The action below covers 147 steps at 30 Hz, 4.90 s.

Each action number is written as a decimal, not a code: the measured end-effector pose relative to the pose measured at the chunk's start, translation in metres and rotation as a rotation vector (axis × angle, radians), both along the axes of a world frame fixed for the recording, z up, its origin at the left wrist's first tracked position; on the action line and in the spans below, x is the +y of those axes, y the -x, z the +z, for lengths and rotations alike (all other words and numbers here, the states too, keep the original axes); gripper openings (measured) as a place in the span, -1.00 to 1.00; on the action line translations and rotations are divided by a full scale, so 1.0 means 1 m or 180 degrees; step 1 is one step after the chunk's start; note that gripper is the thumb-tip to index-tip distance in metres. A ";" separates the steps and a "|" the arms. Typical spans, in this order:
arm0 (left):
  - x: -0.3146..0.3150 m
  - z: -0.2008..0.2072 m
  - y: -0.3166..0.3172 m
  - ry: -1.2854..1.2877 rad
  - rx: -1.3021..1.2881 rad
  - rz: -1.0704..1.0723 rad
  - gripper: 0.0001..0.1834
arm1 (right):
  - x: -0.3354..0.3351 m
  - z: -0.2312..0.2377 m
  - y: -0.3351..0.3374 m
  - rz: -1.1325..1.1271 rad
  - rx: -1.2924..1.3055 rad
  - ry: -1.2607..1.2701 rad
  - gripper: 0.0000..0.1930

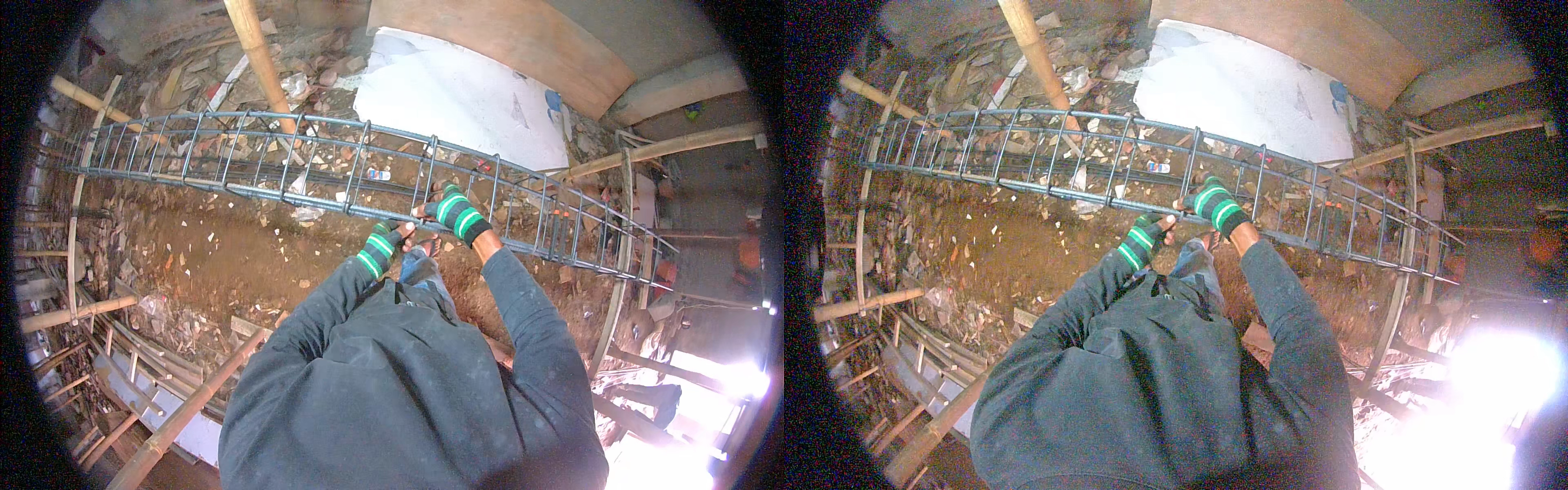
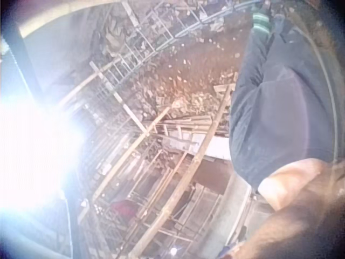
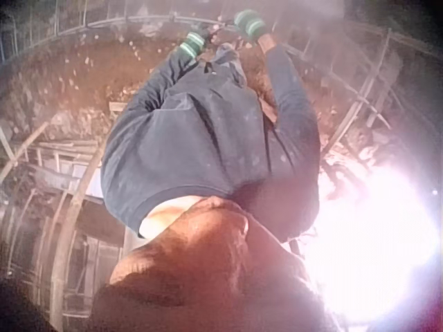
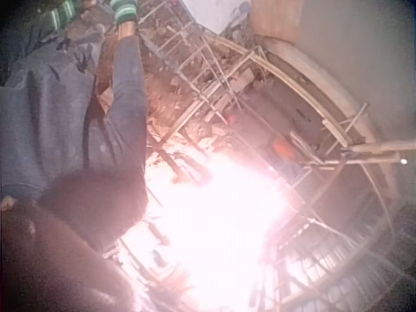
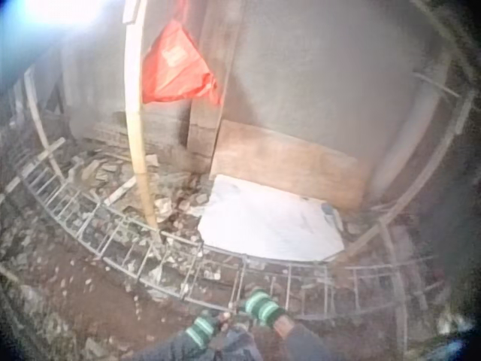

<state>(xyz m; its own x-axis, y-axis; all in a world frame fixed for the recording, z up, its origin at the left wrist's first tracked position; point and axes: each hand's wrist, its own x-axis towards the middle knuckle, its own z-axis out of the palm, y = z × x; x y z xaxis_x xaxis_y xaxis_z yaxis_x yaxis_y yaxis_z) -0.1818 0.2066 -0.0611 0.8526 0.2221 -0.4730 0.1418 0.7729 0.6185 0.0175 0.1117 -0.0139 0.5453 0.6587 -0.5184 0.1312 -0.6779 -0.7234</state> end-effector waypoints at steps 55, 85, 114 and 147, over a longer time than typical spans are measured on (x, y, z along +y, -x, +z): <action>-0.012 -0.001 -0.001 -0.0674 0.0210 0.0224 -0.75 | -0.048 -0.055 0.107 -0.2973 0.3045 -0.1938 -0.81; -0.024 0.004 0.005 0.0558 0.0449 0.0432 -0.80 | -0.044 -0.045 0.110 -0.2931 0.2501 -0.1752 -0.83; -0.016 0.005 -0.001 -0.0914 0.0298 0.0306 -0.76 | -0.062 -0.077 0.104 -0.2287 0.1512 -0.1362 -0.76; -0.049 0.031 -0.001 -0.1016 0.0538 0.1603 -0.86 | 0.082 0.085 0.013 0.4111 -0.2909 0.0651 -0.81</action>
